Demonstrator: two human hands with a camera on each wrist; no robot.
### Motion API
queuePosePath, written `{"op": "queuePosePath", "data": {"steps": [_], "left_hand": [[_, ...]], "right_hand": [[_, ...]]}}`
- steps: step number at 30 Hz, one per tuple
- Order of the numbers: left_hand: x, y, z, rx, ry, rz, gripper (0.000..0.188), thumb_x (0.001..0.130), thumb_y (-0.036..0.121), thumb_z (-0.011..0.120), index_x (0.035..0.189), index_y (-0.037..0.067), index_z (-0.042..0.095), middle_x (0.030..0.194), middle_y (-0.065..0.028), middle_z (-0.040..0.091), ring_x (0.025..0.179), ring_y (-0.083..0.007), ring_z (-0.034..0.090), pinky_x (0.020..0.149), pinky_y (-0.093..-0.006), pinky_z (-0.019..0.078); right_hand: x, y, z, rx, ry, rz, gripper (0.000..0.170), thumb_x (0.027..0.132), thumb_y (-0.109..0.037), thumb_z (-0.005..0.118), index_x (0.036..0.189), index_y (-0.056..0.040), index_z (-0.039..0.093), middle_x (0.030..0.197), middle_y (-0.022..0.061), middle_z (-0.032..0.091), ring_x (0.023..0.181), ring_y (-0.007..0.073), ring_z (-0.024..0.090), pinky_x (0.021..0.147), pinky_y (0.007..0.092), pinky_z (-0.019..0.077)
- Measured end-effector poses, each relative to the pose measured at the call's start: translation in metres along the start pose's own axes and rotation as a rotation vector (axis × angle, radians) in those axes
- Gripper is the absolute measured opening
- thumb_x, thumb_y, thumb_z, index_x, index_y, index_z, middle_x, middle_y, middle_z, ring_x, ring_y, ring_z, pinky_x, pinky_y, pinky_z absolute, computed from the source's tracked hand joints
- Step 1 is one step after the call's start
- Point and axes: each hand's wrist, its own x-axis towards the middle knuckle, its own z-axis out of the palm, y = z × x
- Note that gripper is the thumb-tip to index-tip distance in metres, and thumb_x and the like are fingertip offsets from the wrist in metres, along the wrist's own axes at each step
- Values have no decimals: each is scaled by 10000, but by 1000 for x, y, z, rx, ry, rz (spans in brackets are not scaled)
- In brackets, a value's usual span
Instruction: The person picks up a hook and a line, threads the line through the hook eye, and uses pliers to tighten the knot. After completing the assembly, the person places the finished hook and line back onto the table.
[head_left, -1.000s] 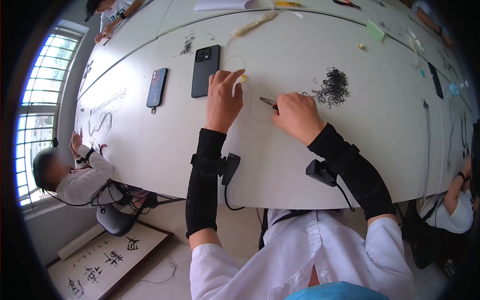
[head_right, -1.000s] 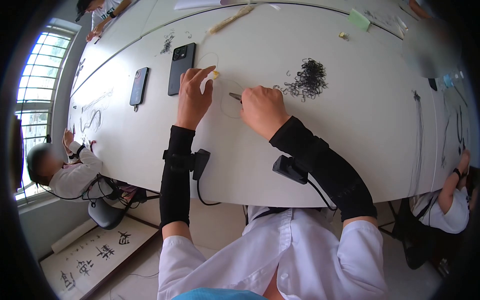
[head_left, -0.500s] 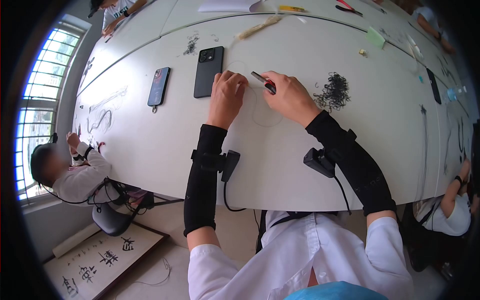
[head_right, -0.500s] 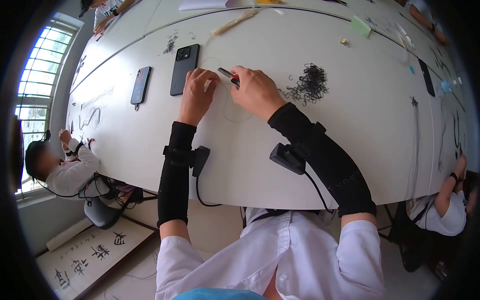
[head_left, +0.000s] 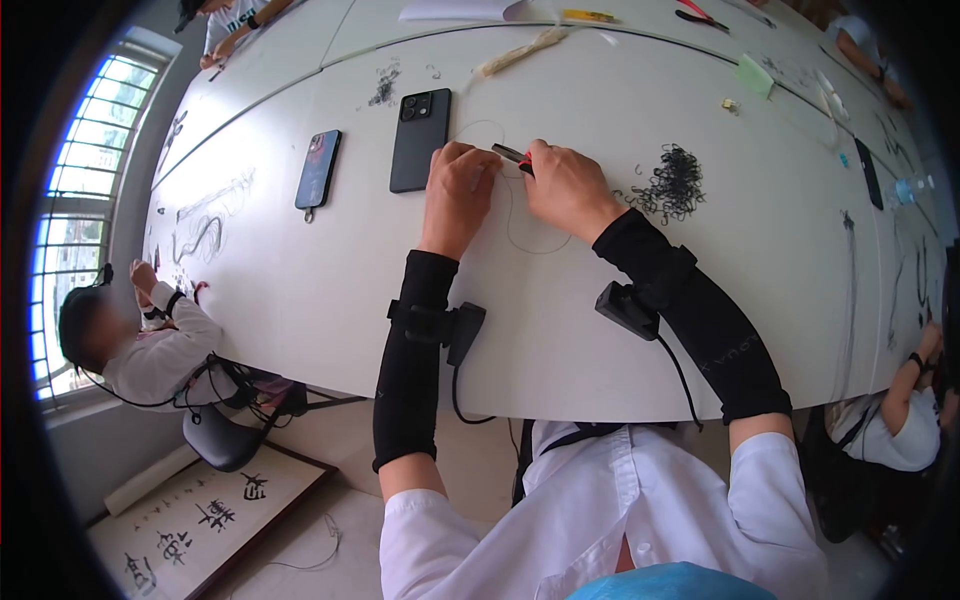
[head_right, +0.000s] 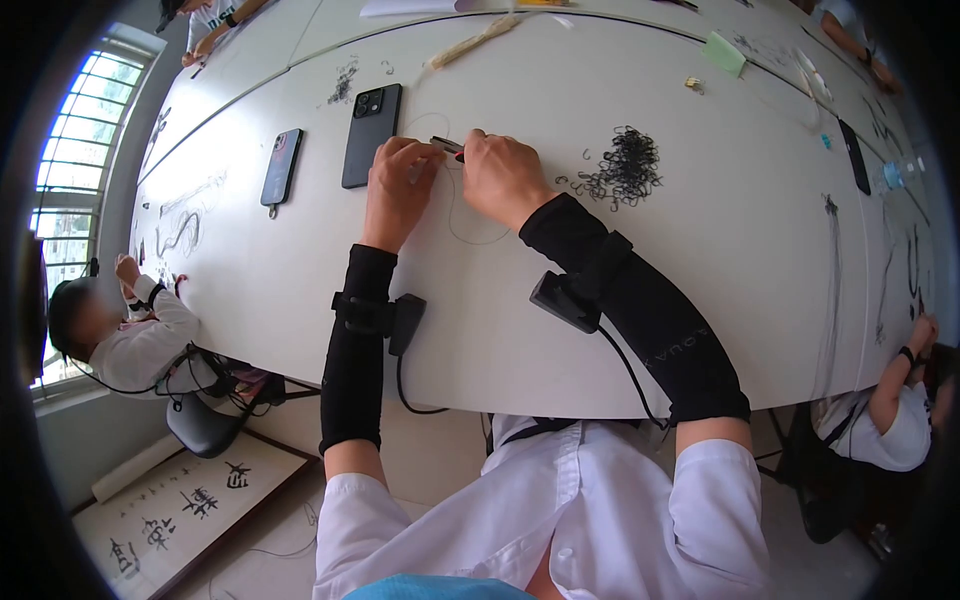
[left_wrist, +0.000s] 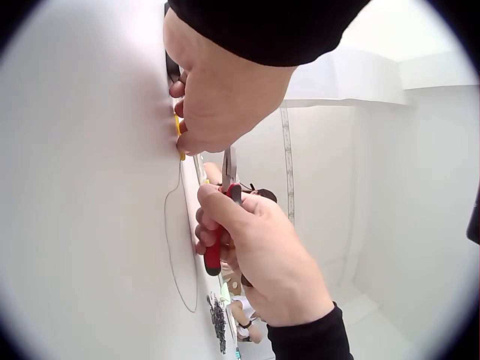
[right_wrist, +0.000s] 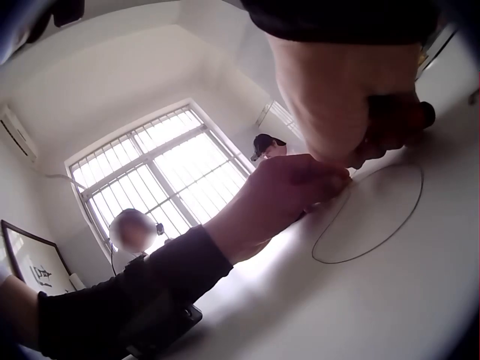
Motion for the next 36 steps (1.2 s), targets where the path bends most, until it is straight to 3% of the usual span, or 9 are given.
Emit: {"op": "queuePosePath", "data": {"steps": [7, 16, 19, 21, 23, 25, 30, 32, 36], "left_hand": [[-1, -7, 7, 88, 52, 11, 113, 873, 0, 658, 982, 19, 685, 935, -114, 643, 864, -276, 617, 776, -380, 509], [0, 2, 6, -98, 71, -183, 91, 883, -23, 624, 967, -1, 654, 962, -151, 623, 947, -324, 602, 799, -394, 519], [1, 5, 5, -67, 57, -185, 83, 893, -17, 618, 964, -1, 658, 968, -145, 626, 949, -318, 601, 815, -392, 514], [0, 1, 7, -43, 60, -162, 79, 894, -11, 622, 963, 1, 657, 971, -137, 626, 959, -318, 595, 830, -391, 507], [-1, 1, 10, -27, 59, -151, 78, 894, -7, 624, 965, 3, 657, 974, -131, 626, 969, -317, 589, 844, -389, 500], [-1, 5, 8, -18, 50, -147, 80, 895, -4, 626, 969, 5, 655, 977, -126, 624, 981, -315, 582, 857, -388, 493], [0, 7, 8, 92, 34, -83, 159, 891, -14, 629, 1039, 37, 655, 971, -120, 611, 951, -289, 582, 839, -375, 493], [4, 21, 3, 27, 22, -198, 231, 885, -22, 631, 1100, 59, 663, 979, -115, 603, 897, -264, 587, 822, -374, 499], [4, 22, -10, 138, -36, -117, 298, 887, -27, 631, 1164, 74, 670, 1054, -108, 606, 941, -257, 603, 849, -380, 504]], "right_hand": [[1, 1, 15, 150, 130, -83, 173, 860, -191, 682, 919, -44, 613, 883, 174, 688, 886, 386, 662, 787, 475, 519], [-2, -5, 14, 142, 109, -26, 206, 878, -210, 670, 863, -11, 621, 810, 206, 659, 840, 408, 650, 755, 478, 514], [-16, 0, -9, 261, -62, 45, 240, 909, -217, 635, 877, 20, 621, 763, 214, 631, 730, 390, 623, 706, 447, 502], [-38, -7, -52, 372, -216, 167, 276, 928, -227, 604, 886, 45, 608, 710, 195, 581, 628, 312, 540, 658, 402, 475], [-66, 6, -85, 515, -283, 194, 285, 945, -246, 598, 878, 30, 585, 687, 41, 487, 642, 126, 430, 616, 296, 398], [-96, 17, -127, 689, -373, 247, 229, 958, -243, 601, 907, -20, 585, 746, -52, 437, 685, 61, 378, 632, 244, 329], [-161, 52, -198, 771, -171, 365, 234, 916, -266, 586, 876, -39, 543, 762, -3, 479, 736, 101, 439, 703, 275, 364], [-179, 64, -216, 884, 4, 323, 196, 935, -219, 570, 891, -29, 555, 753, -7, 480, 727, 94, 445, 706, 268, 372], [-194, 84, -244, 1086, 245, 268, 198, 969, -220, 550, 931, -25, 544, 750, -5, 475, 725, 105, 443, 730, 275, 381]]}}
